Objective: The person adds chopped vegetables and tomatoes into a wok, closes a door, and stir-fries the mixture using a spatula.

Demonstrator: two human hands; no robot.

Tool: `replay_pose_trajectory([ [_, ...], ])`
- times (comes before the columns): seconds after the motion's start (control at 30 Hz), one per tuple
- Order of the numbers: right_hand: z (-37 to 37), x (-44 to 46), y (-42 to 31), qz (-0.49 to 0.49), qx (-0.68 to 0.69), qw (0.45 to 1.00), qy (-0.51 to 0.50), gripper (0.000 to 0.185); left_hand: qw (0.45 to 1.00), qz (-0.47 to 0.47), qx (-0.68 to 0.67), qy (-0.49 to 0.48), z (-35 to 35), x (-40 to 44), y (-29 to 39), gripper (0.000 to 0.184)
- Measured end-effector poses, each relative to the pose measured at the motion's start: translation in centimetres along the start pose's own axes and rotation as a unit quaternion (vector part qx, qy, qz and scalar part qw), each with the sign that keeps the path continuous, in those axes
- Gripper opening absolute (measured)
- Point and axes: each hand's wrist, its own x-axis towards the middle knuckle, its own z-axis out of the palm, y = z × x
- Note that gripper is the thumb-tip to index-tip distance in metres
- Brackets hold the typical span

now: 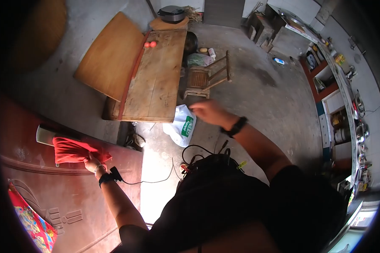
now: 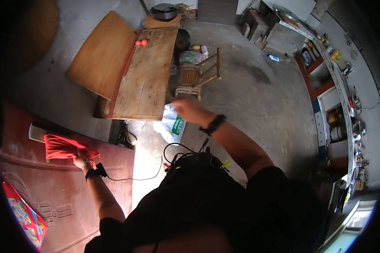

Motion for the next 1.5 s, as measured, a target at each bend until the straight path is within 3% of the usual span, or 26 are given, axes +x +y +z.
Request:
replay_pose_trajectory([
  [0.07, -5.5, -6.6, 2.2, 0.123, -0.004, 0.991, 0.049, 0.014, 0.997, -0.061, 0.031, -0.042, 0.2, -2.6, 1.5, 0.061],
  [0.1, -7.5, -10.7, 4.0, 0.14, -0.009, 0.986, 0.095, 0.015, 0.993, -0.095, 0.046, -0.059, 0.0, -4.0, 2.2, 0.064],
  [0.17, -10.8, -19.8, 7.3, 0.204, -0.106, 0.964, 0.132, 0.016, 0.97, -0.212, 0.102, -0.067, 2.0, -7.1, 0.4, 0.069],
  [0.2, -12.0, -24.4, 7.9, 0.286, -0.109, 0.941, 0.143, 0.015, 0.967, -0.22, 0.063, -0.113, 3.1, -9.9, -1.5, 0.062],
  [0.23, -12.6, -29.8, 9.2, 0.301, -0.132, 0.93, 0.162, 0.015, 0.924, -0.157, 0.27, -0.219, 3.3, -12.4, -2.8, 0.06],
  [0.27, -12.6, -35.3, 10.4, 0.343, -0.134, 0.914, 0.169, 0.016, 0.888, -0.111, 0.337, -0.293, 3.3, -16.1, -4.5, 0.058],
  [0.3, -12.9, -39.9, 10.0, 0.429, -0.075, 0.881, 0.184, 0.016, 0.856, -0.083, 0.365, -0.357, 3.1, -20.3, -5.8, 0.057],
  [0.37, -13.1, -48.8, 9.5, 0.506, 0.023, 0.838, 0.2, 0.019, 0.784, -0.071, 0.381, -0.484, 1.7, -29.0, -8.4, 0.055],
  [0.4, -13.6, -50.8, 7.2, 0.575, 0.092, 0.774, 0.247, 0.02, 0.74, -0.068, 0.387, -0.546, 0.9, -32.8, -9.2, 0.054],
  [0.53, -14.3, -60.1, 5.0, 0.609, 0.105, 0.727, 0.299, 0.021, 0.568, -0.052, 0.405, -0.714, -0.5, -43.0, -8.2, 0.049],
  [0.63, -14.3, -63.9, 5.0, 0.607, 0.146, 0.669, 0.403, 0.02, 0.532, -0.018, 0.411, -0.74, 3.6, -43.4, -4.1, 0.046],
  [0.67, -15.9, -61.8, 3.8, 0.651, 0.11, 0.646, 0.383, 0.018, 0.534, -0.004, 0.407, -0.741, 6.4, -43.0, -2.2, 0.045],
  [0.7, -16.0, -62.0, 4.2, 0.652, 0.007, 0.673, 0.349, 0.019, 0.541, 0.01, 0.397, -0.741, 9.6, -42.7, 0.2, 0.044],
  [0.77, -17.0, -61.8, 4.4, 0.646, -0.066, 0.7, 0.298, 0.018, 0.556, 0.037, 0.372, -0.742, 16.8, -43.8, 6.4, 0.042],
  [0.8, -17.1, -62.0, 4.6, 0.6, -0.108, 0.718, 0.334, 0.019, 0.565, 0.048, 0.353, -0.744, 20.2, -45.4, 10.4, 0.041],
  [0.9, -19.1, -63.7, 4.8, 0.632, -0.064, 0.67, 0.384, 0.019, 0.568, 0.088, 0.297, -0.763, 29.5, -53.9, 21.4, 0.038],
  [1.03, -20.4, -68.5, 5.4, 0.685, -0.087, 0.595, 0.411, 0.019, 0.503, 0.138, 0.245, -0.817, 37.3, -69.4, 32.3, 0.035],
  [1.13, -23.3, -71.6, 4.5, 0.786, -0.077, 0.48, 0.381, 0.019, 0.422, 0.172, 0.237, -0.858, 39.6, -81.9, 39.4, 0.033],
  [1.23, -25.9, -74.4, 5.2, 0.78, -0.124, 0.441, 0.426, 0.019, 0.337, 0.231, 0.241, -0.881, 40.7, -93.6, 45.5, 0.032],
  [1.37, -27.5, -76.2, 6.0, 0.806, -0.112, 0.365, 0.452, 0.02, 0.265, 0.382, 0.272, -0.842, 39.7, -105.4, 52.6, 0.027],
  [1.5, -27.4, -78.1, 7.1, 0.798, -0.02, 0.305, 0.519, 0.021, 0.241, 0.426, 0.292, -0.822, 39.1, -115.1, 57.2, 0.025],
])
